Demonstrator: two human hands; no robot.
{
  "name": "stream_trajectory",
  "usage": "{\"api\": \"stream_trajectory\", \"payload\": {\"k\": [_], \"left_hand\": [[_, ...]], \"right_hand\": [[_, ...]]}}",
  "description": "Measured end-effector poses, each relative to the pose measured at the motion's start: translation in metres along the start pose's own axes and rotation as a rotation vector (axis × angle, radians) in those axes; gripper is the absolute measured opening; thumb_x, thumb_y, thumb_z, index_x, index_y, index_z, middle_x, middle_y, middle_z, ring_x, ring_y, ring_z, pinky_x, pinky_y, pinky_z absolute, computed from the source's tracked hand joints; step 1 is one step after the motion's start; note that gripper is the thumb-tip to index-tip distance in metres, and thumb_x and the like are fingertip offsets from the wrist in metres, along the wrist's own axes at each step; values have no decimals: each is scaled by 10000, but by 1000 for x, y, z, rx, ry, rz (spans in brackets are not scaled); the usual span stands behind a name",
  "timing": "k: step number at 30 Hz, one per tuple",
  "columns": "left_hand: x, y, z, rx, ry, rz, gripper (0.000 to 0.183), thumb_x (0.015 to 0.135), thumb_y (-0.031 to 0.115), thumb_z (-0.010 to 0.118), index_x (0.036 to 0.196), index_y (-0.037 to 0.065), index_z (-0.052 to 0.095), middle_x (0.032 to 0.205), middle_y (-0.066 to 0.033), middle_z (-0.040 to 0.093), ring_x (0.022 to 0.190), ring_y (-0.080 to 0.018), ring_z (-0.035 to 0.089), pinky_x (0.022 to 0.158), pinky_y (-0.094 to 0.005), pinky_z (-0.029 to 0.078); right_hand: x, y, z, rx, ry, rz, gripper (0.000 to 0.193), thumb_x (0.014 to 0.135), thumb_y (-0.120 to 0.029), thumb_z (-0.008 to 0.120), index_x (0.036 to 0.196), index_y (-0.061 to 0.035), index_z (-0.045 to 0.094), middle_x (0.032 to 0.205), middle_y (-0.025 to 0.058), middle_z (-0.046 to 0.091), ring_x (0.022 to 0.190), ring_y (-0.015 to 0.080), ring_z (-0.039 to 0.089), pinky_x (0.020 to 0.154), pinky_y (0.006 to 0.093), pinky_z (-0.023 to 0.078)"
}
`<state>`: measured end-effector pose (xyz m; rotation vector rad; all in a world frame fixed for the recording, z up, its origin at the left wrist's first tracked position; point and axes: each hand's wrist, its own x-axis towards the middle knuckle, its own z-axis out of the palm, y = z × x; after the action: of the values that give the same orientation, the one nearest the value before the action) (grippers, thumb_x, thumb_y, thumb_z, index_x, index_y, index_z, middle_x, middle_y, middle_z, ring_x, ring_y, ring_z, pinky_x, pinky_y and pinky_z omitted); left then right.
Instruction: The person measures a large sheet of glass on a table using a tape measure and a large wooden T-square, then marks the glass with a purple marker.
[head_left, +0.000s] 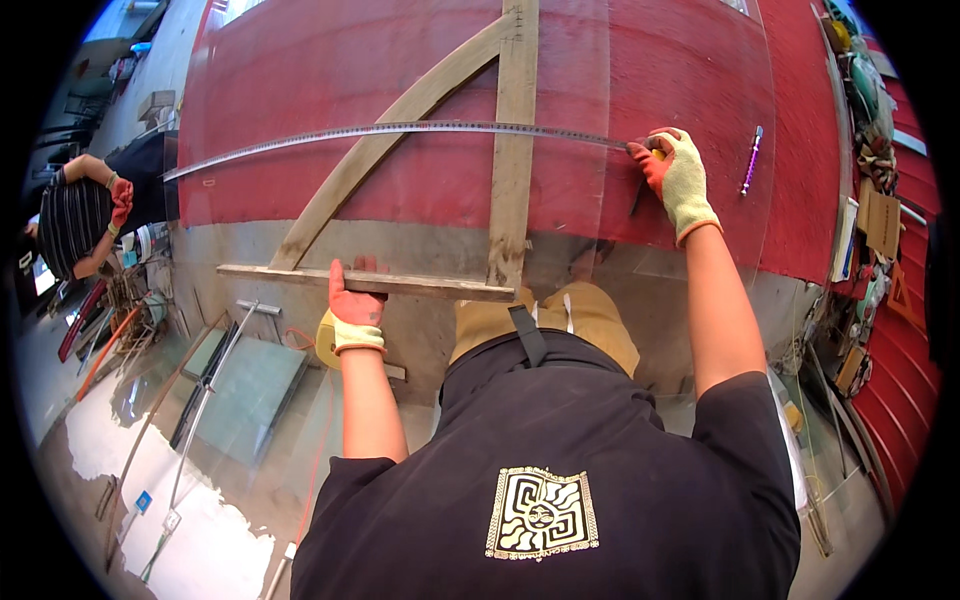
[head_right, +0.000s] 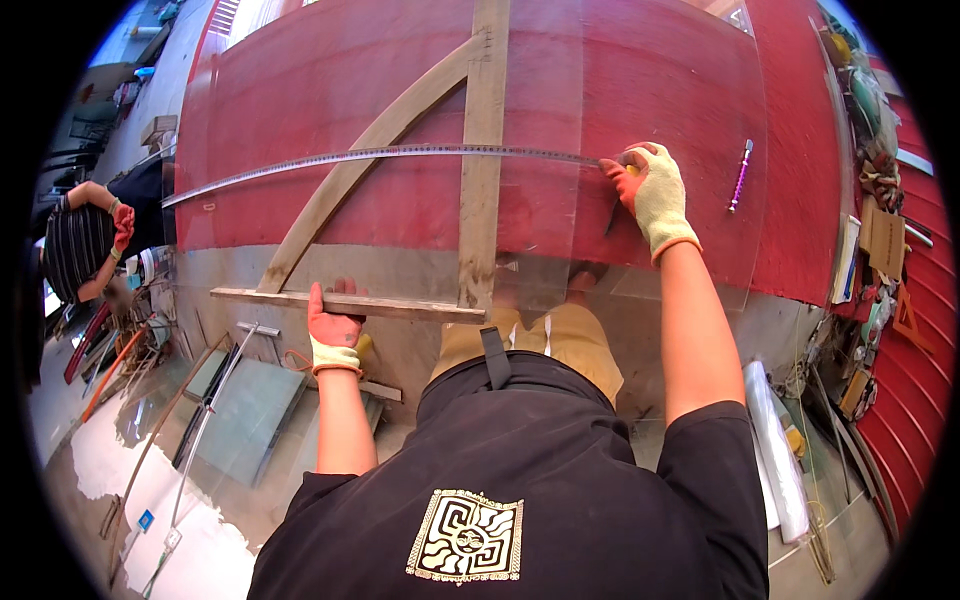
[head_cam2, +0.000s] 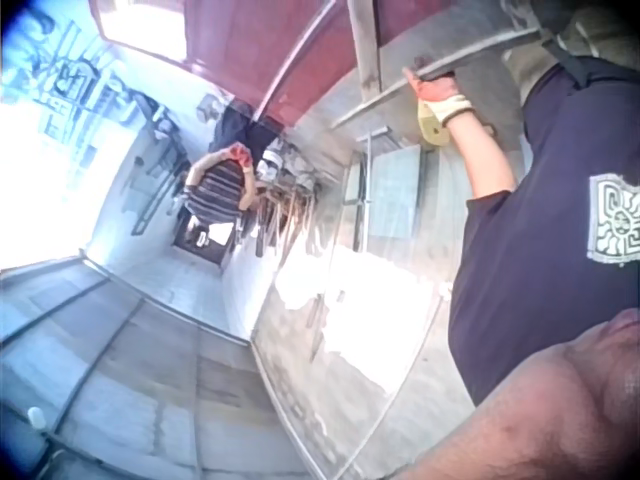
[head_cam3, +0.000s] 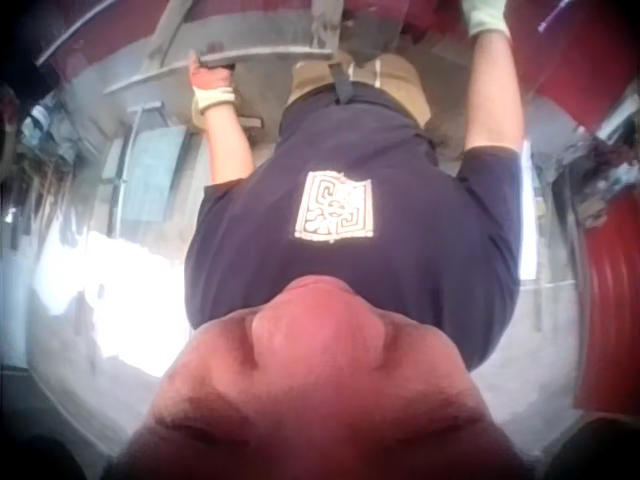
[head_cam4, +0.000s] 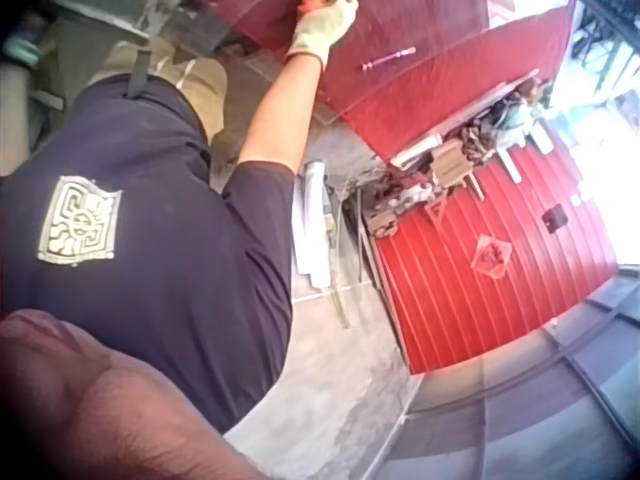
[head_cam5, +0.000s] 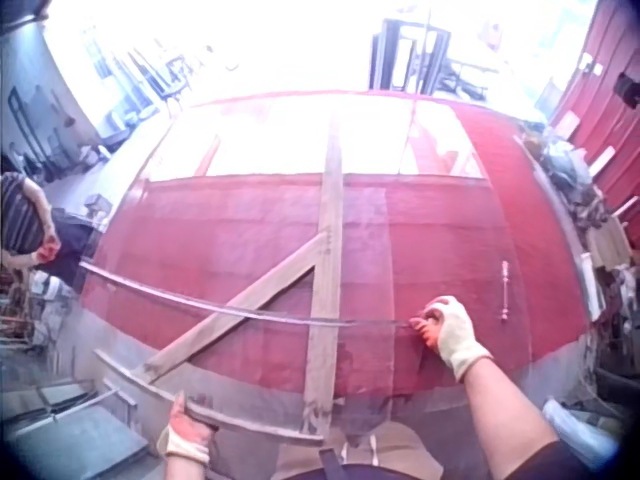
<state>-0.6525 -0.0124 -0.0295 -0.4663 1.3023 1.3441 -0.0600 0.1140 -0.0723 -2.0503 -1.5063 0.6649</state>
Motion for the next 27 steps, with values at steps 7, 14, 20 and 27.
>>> {"api": "stream_trajectory", "payload": {"k": [7, 14, 20, 27], "left_hand": [[19, -4, -5, -27, 113, 90, 292, 988, 306, 724, 1176, 155, 559, 1046, -29, 639, 972, -236, 660, 1013, -604, 545], [16, -3, -7, 12, 138, 106, 256, 994, 321, 706, 1062, 98, 601, 1038, -55, 664, 1007, -255, 669, 1019, -596, 551], [4, -3, 6, 44, 70, 46, 431, 973, 388, 739, 1250, 116, 552, 1245, -63, 596, 1169, -271, 599, 1061, -607, 492], [-47, -3, 23, 172, 300, 172, 547, 1022, 475, 646, 1460, 164, 538, 1513, -66, 529, 1435, -256, 459, 1205, -548, 322]], "right_hand": [[-1, -6, -1, -105, -57, 2, 457, 868, -473, 857, 944, -26, 791, 1161, 103, 710, 1090, 300, 682, 975, 408, 546], [-9, -25, -8, -124, -48, 11, 468, 878, -477, 850, 987, -26, 787, 1174, 114, 709, 1093, 312, 683, 980, 414, 548], [-8, -21, -9, -181, 4, -34, 472, 889, -473, 847, 1019, -25, 779, 1200, 132, 707, 1072, 330, 696, 952, 420, 560], [-10, -47, -15, -160, 3, -27, 484, 889, -491, 834, 982, -20, 771, 1132, 146, 712, 1041, 356, 691, 921, 434, 560]]}}
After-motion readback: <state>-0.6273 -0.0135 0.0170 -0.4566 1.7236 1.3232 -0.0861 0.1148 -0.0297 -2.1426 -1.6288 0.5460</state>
